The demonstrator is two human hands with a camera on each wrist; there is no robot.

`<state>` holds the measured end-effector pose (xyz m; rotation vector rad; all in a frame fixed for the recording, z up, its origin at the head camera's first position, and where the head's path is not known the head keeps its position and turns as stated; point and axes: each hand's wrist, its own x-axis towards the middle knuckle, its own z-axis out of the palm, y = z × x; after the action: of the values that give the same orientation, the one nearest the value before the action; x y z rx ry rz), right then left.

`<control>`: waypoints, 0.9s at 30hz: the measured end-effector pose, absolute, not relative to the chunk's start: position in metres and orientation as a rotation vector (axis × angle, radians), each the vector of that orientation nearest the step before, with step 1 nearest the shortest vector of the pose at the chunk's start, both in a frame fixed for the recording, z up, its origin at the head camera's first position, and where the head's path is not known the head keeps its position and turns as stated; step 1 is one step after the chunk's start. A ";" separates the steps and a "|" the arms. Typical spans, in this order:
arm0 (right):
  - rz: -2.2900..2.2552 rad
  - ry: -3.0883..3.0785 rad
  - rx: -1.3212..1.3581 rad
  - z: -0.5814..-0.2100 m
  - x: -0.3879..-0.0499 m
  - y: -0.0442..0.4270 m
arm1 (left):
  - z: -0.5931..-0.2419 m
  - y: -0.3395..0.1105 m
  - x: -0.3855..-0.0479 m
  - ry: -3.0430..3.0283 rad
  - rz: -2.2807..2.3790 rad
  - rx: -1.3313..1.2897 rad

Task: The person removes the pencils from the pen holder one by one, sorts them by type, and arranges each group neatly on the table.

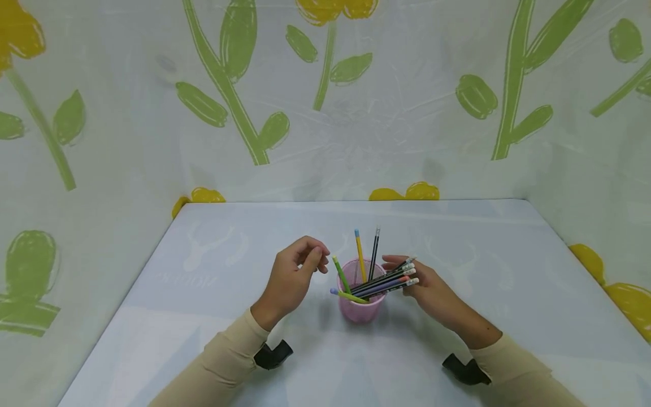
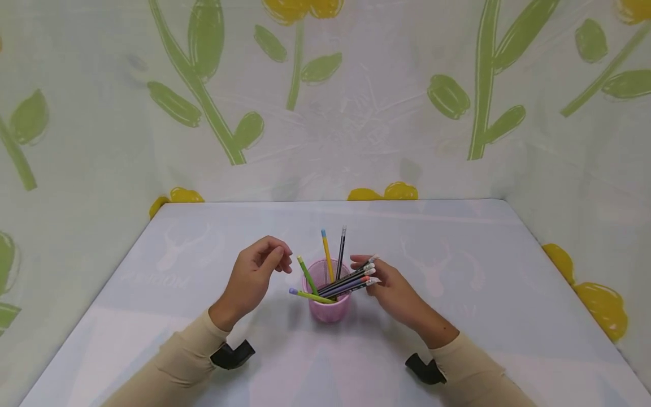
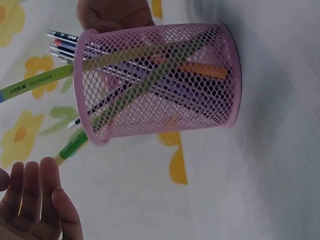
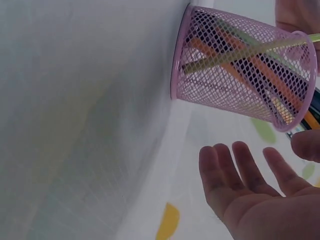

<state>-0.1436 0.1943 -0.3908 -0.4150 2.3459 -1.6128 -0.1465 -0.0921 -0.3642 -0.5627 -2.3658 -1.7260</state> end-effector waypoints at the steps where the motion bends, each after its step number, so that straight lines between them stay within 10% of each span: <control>1: -1.622 2.320 -0.410 -0.392 -0.143 0.194 | -0.365 -0.091 -0.146 -2.365 -1.743 -0.563; 27: -1.668 2.178 -0.594 -0.398 -0.138 0.196 | -0.394 -0.090 -0.155 -2.671 -1.724 -0.552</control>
<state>-0.1376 0.1963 -0.3982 -0.5938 2.1782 -1.6685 -0.1554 -0.0900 -0.3945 -0.5516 -2.6706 -1.7236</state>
